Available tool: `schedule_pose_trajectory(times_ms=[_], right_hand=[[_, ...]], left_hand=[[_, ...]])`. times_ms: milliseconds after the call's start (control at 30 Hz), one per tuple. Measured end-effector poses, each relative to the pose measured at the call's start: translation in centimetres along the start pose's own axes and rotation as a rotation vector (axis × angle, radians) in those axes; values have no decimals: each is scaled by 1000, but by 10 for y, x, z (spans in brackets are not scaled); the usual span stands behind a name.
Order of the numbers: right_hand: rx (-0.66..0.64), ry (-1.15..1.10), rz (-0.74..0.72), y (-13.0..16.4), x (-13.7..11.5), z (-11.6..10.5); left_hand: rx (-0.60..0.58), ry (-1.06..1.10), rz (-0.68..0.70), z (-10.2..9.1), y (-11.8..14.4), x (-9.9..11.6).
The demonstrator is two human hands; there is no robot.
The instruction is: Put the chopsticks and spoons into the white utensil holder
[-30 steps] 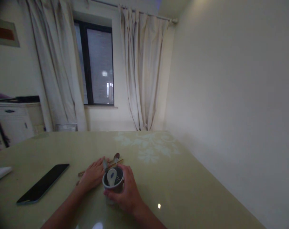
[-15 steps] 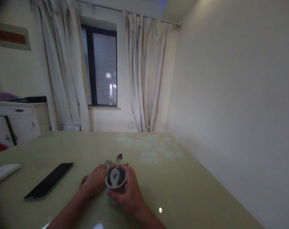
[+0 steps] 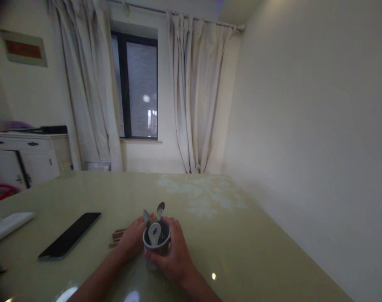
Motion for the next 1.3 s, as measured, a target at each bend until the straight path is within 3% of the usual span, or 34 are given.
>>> schedule_pose_trajectory(times_ms=[100,200,267,367,600,833,933,1100,1300], right_hand=[[-10,13,2,1,0,0],[-11,34,15,1,2,-1],[-17,35,27,1,3,-1],[-27,30,39,2,5,0],[-29,34,35,1,4,-1],[-24,12,35,-2,-1,-4],[-23,22,42,-3,-2,-6],[-55,19,43,-4,-2,-11],[-82,72,81,-6,1,-20]], left_hand=[[131,14,-135,-14,-1,-19],[262,189,-369,-26,3,-60],[277,291,-442,-27,3,-81],[267,379,-445,-23,2,-93],[331,523,-411,-15,-2,-87],[366,516,-347,-12,-7,-86],[335,471,-244,-19,-1,-77],[94,402,173,-19,7,-38],[88,393,222,-14,6,-34]])
Point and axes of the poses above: each hand's wrist, its own y-axis away from the middle knuckle, its own z-axis out of the palm, x = y × z, the point moved 7 cm from there along -y, towards the middle knuckle, and after that the axes turned 2 degrees about -z, right-handed, at the moved point
